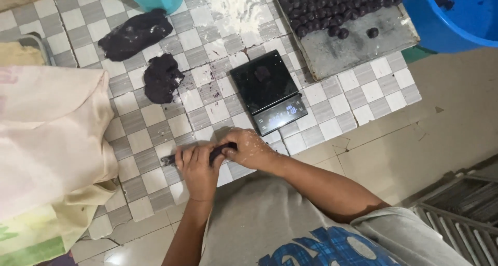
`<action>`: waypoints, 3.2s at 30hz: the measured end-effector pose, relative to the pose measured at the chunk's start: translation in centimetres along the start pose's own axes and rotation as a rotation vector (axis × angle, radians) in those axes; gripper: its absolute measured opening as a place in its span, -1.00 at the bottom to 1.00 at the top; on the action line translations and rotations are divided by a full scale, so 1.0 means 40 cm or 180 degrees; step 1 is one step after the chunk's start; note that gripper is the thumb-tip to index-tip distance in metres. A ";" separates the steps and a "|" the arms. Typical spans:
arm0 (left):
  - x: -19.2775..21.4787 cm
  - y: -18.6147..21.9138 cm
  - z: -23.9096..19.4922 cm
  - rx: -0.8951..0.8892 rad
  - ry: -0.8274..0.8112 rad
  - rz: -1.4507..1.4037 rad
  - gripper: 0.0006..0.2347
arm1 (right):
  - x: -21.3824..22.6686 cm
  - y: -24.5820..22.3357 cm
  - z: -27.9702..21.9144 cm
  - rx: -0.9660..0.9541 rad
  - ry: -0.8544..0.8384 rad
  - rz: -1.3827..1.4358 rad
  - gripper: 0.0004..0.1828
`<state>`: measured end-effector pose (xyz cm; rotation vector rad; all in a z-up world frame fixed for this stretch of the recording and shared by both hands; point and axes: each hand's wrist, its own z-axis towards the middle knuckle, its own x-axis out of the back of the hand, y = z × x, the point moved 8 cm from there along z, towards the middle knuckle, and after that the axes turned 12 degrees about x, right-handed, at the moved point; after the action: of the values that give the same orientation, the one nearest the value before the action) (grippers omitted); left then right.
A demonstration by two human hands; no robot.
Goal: The person rolls dark dough into small balls by hand, weighs each one on a digital scale, and places the finished balls onto a tray. The process is repeated continuously throughout the clip.
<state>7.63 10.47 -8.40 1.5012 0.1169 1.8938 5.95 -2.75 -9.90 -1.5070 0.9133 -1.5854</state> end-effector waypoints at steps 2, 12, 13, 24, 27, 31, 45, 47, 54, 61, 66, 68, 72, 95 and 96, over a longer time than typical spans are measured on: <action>-0.003 0.010 0.003 -0.0008 0.0060 0.0178 -0.70 | 0.103 -0.016 0.001 0.0291 0.0398 0.0131 -0.79; -0.041 0.064 -0.013 0.0683 -0.0078 0.0747 -0.83 | 0.414 0.053 0.032 0.0950 0.0756 -0.1757 -0.64; -0.035 0.076 -0.010 0.0706 -0.0047 0.0777 -0.83 | 0.409 0.051 0.051 0.0992 0.0746 -0.1732 -0.64; 0.025 0.146 0.046 0.2291 -0.0898 -0.1873 -0.75 | 0.193 -0.095 0.005 0.2545 0.1291 -0.2057 -0.74; 0.026 0.191 0.054 0.2605 -0.1360 -0.2654 -0.75 | 0.185 -0.202 -0.052 0.2765 0.0713 -0.1384 -0.78; 0.034 0.167 0.047 0.2568 -0.1492 -0.2498 -0.78 | 0.184 -0.228 -0.058 0.2391 0.0004 -0.1242 -0.45; 0.151 0.120 0.109 0.2330 -0.1068 -0.2195 -0.84 | 0.405 -0.131 0.044 0.2043 0.1450 -0.1770 -0.56; 0.136 0.119 0.096 0.2461 -0.1130 -0.2323 -0.83 | 0.389 -0.044 0.084 0.1355 0.0985 -0.2055 -0.42; 0.023 0.062 0.031 0.2906 -0.1385 -0.2845 -0.79 | 0.374 0.142 0.055 -0.0220 0.0313 -0.2430 -0.55; -0.016 0.150 0.028 0.2862 -0.1976 -0.2809 -0.67 | 0.276 -0.103 -0.048 0.0898 0.0360 -0.1578 -0.78; -0.068 0.147 0.008 0.2683 -0.2256 -0.2824 -0.81 | 0.241 -0.245 -0.104 0.1767 -0.0235 -0.1000 -0.58; -0.016 0.214 0.033 0.2615 -0.2351 -0.2794 -0.82 | 0.229 -0.256 -0.098 0.1720 -0.0508 -0.0830 -0.54; 0.036 0.274 0.081 0.2169 -0.2414 -0.2466 -0.88 | 0.211 -0.229 -0.104 0.1816 -0.0777 -0.0619 -0.58; 0.012 0.088 0.003 0.3212 -0.1516 -0.3400 -0.84 | 0.498 0.057 -0.014 0.0438 0.1556 0.1890 -0.58; 0.007 0.088 0.000 0.3217 -0.1527 -0.3534 -0.83 | 0.503 0.058 -0.012 0.0682 0.1467 0.0624 -0.78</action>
<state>5.97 8.00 -6.48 1.8177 1.4907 0.5004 5.12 -21.67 -2.68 -0.8889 1.0630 -1.8496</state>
